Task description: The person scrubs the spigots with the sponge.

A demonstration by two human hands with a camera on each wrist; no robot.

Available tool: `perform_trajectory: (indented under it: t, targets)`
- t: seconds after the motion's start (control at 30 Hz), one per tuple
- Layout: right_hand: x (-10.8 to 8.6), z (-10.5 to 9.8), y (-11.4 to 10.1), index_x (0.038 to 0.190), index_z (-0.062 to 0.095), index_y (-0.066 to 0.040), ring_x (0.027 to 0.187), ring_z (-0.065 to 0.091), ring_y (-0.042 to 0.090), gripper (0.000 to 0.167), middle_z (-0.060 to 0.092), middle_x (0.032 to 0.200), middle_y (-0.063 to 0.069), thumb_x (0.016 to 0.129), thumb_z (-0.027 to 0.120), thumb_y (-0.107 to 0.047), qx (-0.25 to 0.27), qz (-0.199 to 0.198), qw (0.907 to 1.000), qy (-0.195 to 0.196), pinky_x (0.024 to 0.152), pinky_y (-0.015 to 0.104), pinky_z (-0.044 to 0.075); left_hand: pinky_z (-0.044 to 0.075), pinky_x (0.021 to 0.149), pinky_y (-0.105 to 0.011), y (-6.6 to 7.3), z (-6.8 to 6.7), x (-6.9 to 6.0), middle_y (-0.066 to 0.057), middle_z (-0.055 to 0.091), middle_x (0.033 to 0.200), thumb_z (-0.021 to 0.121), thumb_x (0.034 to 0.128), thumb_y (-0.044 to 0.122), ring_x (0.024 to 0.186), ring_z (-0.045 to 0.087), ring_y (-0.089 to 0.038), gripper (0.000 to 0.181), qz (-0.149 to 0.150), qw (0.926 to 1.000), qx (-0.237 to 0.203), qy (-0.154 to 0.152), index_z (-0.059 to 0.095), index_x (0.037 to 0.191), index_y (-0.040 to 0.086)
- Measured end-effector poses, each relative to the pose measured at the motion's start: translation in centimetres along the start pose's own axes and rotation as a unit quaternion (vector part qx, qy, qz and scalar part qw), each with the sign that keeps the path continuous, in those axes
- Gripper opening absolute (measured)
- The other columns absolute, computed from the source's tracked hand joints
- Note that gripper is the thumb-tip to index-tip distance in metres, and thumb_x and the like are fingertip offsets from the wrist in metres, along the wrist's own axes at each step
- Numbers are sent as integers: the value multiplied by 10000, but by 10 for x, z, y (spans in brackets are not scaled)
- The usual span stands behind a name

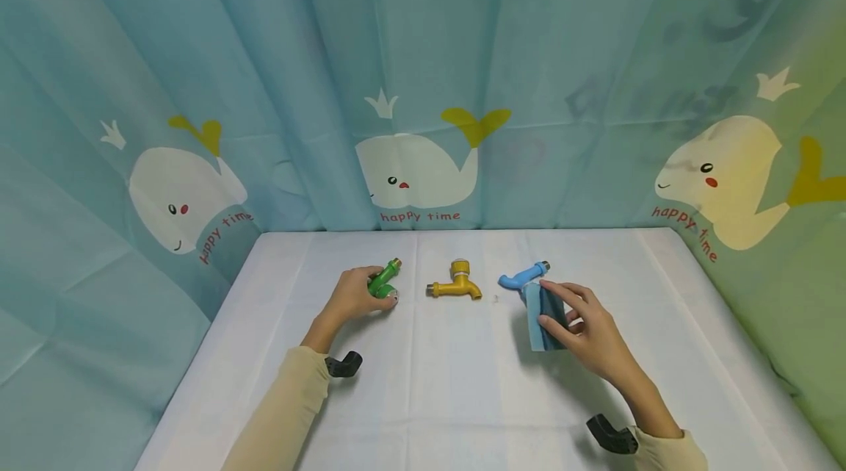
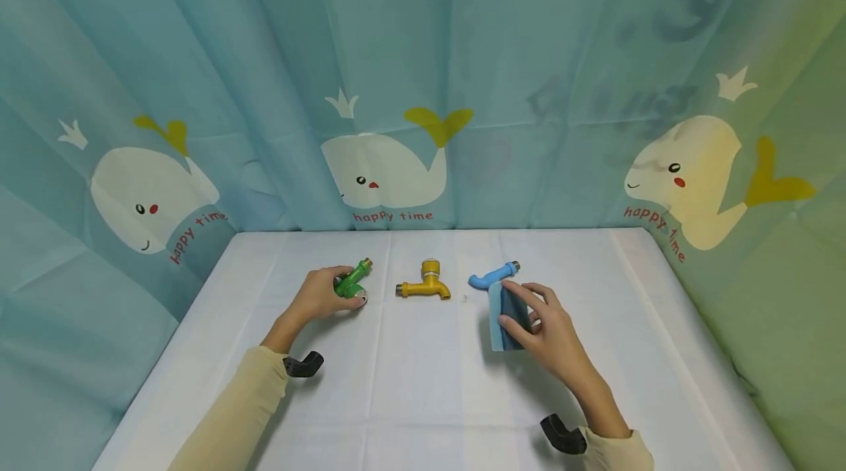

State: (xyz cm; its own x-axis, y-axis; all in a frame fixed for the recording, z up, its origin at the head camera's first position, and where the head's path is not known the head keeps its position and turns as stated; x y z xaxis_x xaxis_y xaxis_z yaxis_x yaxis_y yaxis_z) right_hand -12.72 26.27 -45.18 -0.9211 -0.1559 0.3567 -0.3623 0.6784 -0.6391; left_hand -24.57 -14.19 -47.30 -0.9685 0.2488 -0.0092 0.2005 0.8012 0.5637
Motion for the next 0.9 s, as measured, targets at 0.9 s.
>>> perform_trajectory:
  t: [0.9]
  targets:
    - [3, 9, -11, 1457, 589, -183, 819, 594, 183, 587, 511, 1379, 214, 912, 804, -149, 36, -50, 10000, -50, 657, 264, 583, 618, 836, -351, 30, -7, -21, -239, 541, 1297, 793, 829, -29, 1025, 650, -332, 886, 893, 9114, -4012, 206, 313, 1540, 193]
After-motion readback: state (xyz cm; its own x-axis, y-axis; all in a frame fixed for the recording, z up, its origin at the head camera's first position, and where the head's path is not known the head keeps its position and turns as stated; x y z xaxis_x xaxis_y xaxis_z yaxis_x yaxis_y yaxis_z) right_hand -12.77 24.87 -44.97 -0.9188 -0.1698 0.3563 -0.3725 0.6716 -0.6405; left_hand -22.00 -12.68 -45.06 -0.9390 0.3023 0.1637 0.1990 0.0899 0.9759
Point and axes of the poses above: each hand's wrist, its own x-axis towards the middle knuckle, its own z-axis out of the palm, y = z × x, the point moved 3 cm from there along x, towards the middle knuckle
